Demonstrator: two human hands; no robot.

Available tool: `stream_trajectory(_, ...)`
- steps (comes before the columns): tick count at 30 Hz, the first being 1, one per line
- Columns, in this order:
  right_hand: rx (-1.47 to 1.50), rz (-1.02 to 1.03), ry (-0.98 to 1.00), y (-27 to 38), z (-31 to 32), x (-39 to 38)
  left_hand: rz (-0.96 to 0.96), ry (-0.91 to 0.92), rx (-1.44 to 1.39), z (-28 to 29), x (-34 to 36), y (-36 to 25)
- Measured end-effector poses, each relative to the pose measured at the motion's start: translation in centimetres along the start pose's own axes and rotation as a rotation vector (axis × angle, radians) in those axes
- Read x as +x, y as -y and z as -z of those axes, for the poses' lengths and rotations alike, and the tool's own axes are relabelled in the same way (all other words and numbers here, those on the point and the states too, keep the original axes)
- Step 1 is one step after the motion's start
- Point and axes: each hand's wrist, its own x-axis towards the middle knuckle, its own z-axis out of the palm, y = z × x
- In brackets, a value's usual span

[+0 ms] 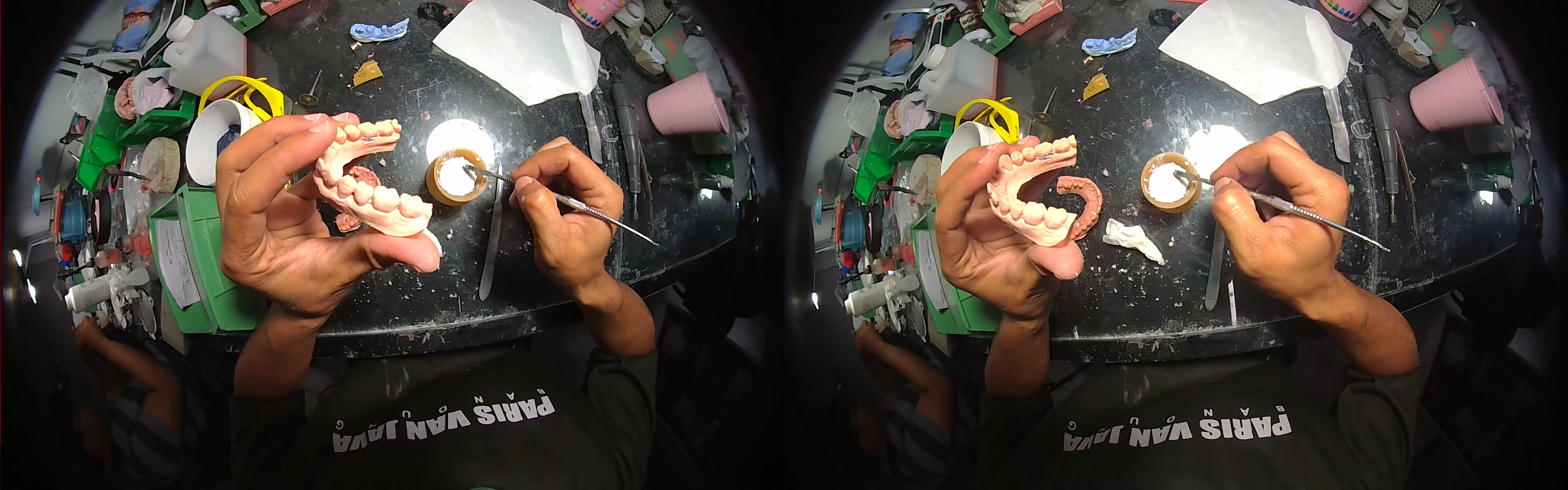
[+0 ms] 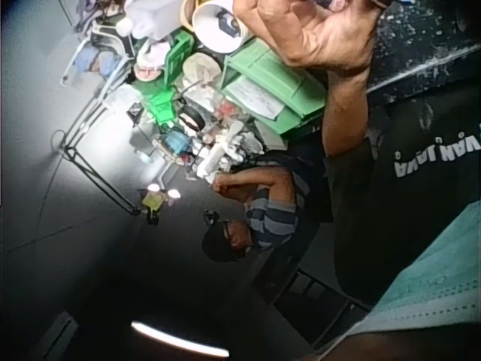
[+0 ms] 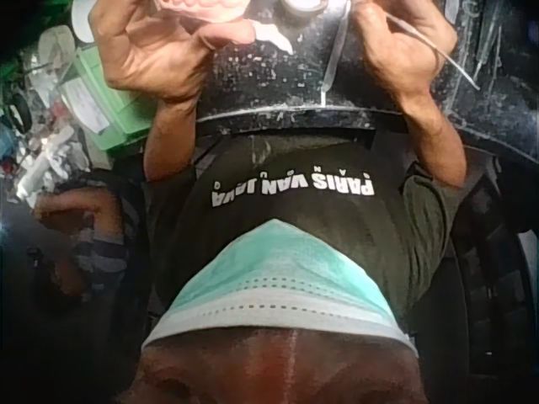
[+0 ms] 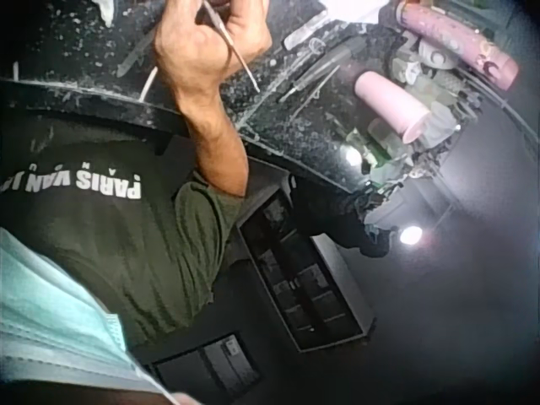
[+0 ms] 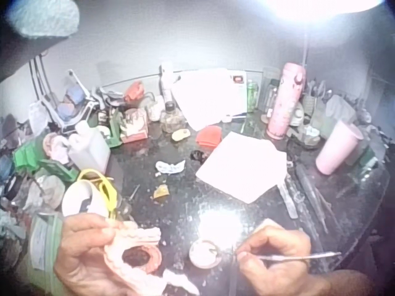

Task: The person holds a dental cast and uses a metal carving tool to shape and carve details around the teeth on the mold.

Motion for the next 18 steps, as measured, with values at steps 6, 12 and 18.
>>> stream_trajectory(6, -0.029, 0.0, 0.008, 0.1, -0.35, 0.16, -0.002, -0.002, 0.029, 0.1, -0.07, -0.07)
stream_trajectory(12, -0.031, 0.001, 0.016, 0.05, -0.3, 0.09, 0.009, 0.011, 0.021, 0.07, 0.08, -0.27)
stream_trajectory(18, -0.024, -0.021, 0.012, 0.14, -0.45, 0.08, -0.007, 0.008, 0.019, 0.0, -0.02, -0.19)
